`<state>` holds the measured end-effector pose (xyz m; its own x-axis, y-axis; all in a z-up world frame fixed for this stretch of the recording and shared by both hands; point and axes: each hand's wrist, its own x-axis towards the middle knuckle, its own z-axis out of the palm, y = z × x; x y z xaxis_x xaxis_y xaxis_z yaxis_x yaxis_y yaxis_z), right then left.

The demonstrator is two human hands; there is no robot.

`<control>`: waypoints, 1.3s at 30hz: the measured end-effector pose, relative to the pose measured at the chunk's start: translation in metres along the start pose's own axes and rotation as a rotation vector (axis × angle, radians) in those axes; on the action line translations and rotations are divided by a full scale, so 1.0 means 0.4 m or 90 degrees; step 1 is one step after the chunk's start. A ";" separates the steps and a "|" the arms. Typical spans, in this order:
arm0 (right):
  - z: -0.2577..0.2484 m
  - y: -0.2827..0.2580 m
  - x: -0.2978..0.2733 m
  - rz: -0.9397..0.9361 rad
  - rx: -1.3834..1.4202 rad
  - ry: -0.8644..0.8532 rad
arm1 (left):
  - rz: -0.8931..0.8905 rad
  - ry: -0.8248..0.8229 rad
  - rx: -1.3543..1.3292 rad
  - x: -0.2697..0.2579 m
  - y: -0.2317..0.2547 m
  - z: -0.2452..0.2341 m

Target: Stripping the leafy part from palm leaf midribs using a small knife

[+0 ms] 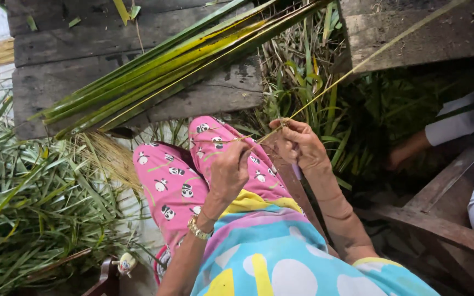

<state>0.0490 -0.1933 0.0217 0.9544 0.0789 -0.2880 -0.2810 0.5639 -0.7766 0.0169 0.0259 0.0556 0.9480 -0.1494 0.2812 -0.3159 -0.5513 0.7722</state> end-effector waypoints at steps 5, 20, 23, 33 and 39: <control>-0.051 -0.033 0.034 0.031 0.077 -0.088 | 0.006 -0.031 0.015 -0.055 -0.060 -0.032; -0.153 -0.209 0.088 0.010 -0.054 -0.100 | -0.102 -0.034 0.000 -0.144 -0.242 -0.146; -0.011 -0.042 0.029 0.043 -0.066 -0.096 | -0.039 0.000 -0.029 -0.090 -0.224 -0.010; 0.030 0.051 0.007 0.122 -0.004 -0.109 | 0.112 0.050 0.200 -0.038 -0.117 0.017; -0.145 -0.077 0.105 0.177 0.164 -0.147 | 0.101 0.047 0.176 -0.116 -0.250 0.001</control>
<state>0.0918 -0.2549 0.0010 0.8517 0.4219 -0.3108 -0.5240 0.6791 -0.5141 0.0047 0.0877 -0.0350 0.8791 -0.1967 0.4341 -0.4271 -0.7295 0.5343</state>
